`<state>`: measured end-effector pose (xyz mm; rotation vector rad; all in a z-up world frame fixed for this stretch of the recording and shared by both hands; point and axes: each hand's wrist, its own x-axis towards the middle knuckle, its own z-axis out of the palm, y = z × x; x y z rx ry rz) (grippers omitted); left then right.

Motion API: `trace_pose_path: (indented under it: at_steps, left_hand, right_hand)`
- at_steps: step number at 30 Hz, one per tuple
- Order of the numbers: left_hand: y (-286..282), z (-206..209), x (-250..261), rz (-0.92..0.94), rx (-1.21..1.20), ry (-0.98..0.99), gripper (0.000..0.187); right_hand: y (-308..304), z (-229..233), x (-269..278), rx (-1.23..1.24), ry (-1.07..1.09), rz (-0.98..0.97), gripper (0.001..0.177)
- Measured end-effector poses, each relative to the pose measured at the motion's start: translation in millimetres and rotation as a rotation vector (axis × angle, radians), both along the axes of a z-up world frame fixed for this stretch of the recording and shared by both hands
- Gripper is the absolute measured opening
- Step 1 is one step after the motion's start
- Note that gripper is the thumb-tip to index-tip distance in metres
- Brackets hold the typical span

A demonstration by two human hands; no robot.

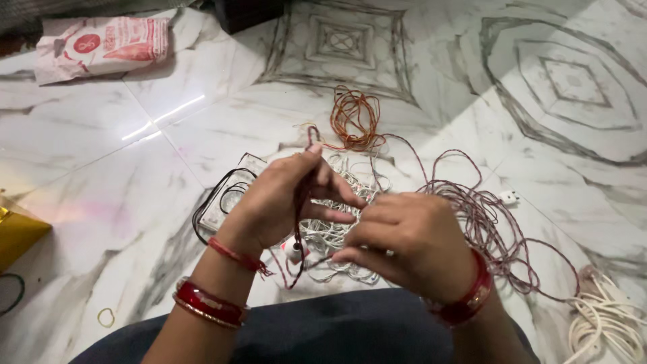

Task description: The person sits on a tiled floor and untangles a maroon cable, then coils it into a neat bundle. They place the bundled cable aside and pick up a black cable with a yellow connector, beginning to untangle it.

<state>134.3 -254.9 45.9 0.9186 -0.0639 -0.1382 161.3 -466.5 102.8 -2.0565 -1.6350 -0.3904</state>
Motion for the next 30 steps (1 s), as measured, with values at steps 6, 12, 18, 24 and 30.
trace_pose_path:
  at_steps: [6, 12, 18, 24, 30]
  left_hand:
    - [6, 2, 2, 0.027, 0.026, -0.028, 0.047]
    - [-9, -14, 5, 0.049, 0.172, 0.152, 0.045]
    - [-15, -31, 10, 0.048, 0.133, 0.149, 0.046]
    - [-26, -32, 10, 0.108, 0.326, 0.085, 0.047]
    - [-29, -27, 3, 0.016, 0.339, 0.196, 0.051]
  right_hand:
    - [9, -13, -4, -0.125, 0.005, 0.053, 0.029]
    - [13, -18, 0, -0.002, -0.026, -0.06, 0.028]
    - [17, -20, -2, -0.09, -0.126, -0.036, 0.025]
    - [19, -18, -6, 0.036, -0.126, -0.077, 0.031]
    - [22, -25, -11, -0.034, 0.033, -0.124, 0.043]
